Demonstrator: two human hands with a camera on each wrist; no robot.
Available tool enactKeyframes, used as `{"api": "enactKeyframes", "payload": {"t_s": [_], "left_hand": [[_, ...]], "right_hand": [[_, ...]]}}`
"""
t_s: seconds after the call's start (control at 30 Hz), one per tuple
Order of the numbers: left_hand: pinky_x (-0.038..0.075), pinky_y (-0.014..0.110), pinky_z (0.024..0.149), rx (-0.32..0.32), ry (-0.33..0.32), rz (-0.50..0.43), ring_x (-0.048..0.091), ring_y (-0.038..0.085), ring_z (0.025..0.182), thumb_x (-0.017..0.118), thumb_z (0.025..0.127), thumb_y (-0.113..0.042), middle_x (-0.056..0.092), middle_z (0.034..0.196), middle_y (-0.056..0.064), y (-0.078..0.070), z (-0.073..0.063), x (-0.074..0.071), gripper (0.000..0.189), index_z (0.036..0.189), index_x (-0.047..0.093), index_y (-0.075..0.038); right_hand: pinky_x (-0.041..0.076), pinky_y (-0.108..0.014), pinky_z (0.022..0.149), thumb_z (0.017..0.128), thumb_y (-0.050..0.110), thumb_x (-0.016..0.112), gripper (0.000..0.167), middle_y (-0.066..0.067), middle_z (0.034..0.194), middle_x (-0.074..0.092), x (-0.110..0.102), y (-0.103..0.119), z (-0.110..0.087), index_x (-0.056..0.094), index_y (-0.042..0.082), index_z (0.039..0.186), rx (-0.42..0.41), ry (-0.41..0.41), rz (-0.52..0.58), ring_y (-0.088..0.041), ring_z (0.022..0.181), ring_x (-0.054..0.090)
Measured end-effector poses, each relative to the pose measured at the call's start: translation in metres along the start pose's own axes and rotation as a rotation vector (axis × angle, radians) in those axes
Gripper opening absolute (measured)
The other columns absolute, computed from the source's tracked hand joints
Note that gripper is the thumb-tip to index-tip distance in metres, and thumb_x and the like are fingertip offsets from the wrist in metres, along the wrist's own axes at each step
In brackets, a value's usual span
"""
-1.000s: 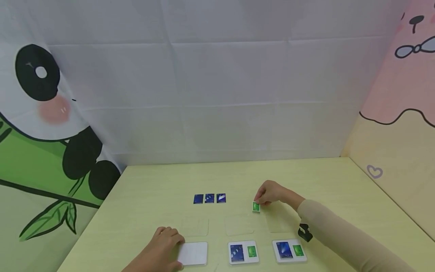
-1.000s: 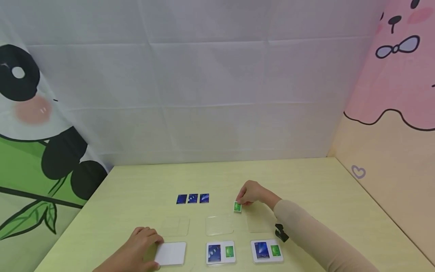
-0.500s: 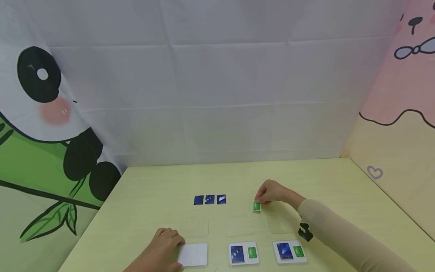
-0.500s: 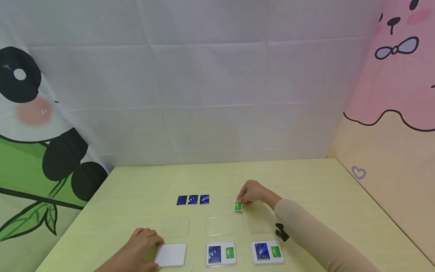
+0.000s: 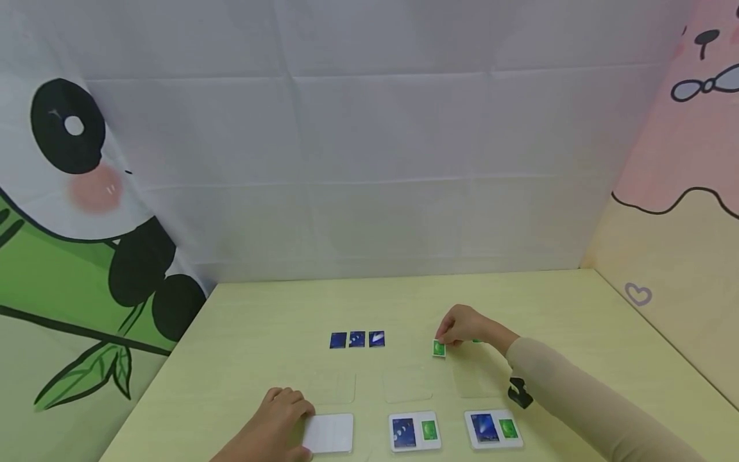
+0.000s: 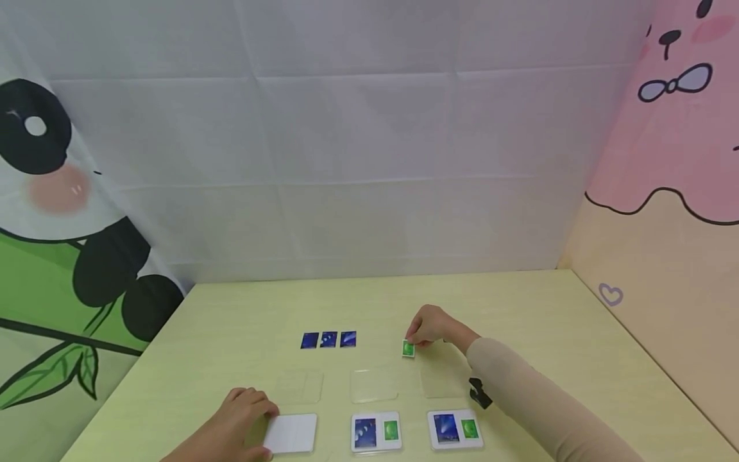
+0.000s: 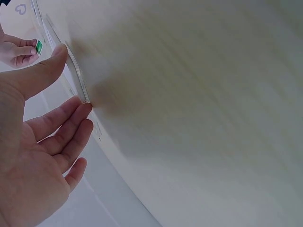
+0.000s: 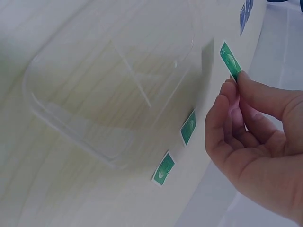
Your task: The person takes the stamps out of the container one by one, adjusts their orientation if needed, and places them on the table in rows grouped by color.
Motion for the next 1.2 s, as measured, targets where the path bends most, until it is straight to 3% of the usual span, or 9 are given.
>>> {"api": "enactKeyframes", "payload": {"t_s": [0.47, 1.2], "left_hand": [[0.039, 0.053, 0.097, -0.033, 0.001, -0.012, 0.049, 0.021, 0.094, 0.086, 0.064, -0.042, 0.063, 0.096, 0.000, 0.0007, 0.0019, -0.0001, 0.054, 0.102, 0.068, -0.008], [0.039, 0.053, 0.096, -0.012, 0.005, -0.001, 0.050, 0.020, 0.091, 0.084, 0.065, -0.045, 0.064, 0.096, 0.001, 0.0011, 0.0038, 0.0007, 0.054, 0.103, 0.069, -0.009]], "right_hand": [[0.050, -0.025, 0.058, 0.083, 0.004, 0.071, 0.005, -0.005, 0.069, 0.069, -0.0063, -0.0021, 0.0034, 0.074, 0.000, 0.083, 0.000, -0.016, -0.026, -0.008, 0.058, 0.055], [0.056, -0.031, 0.062, 0.083, 0.002, 0.070, 0.004, -0.011, 0.071, 0.069, -0.0084, 0.0025, 0.0082, 0.073, -0.001, 0.082, -0.031, -0.015, -0.049, -0.013, 0.059, 0.059]]}}
Point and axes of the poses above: each hand's wrist, its own z-axis towards the middle knuckle, its own x-axis out of the palm, y = z × x, the point moved 8 cm from there along z, towards the middle knuckle
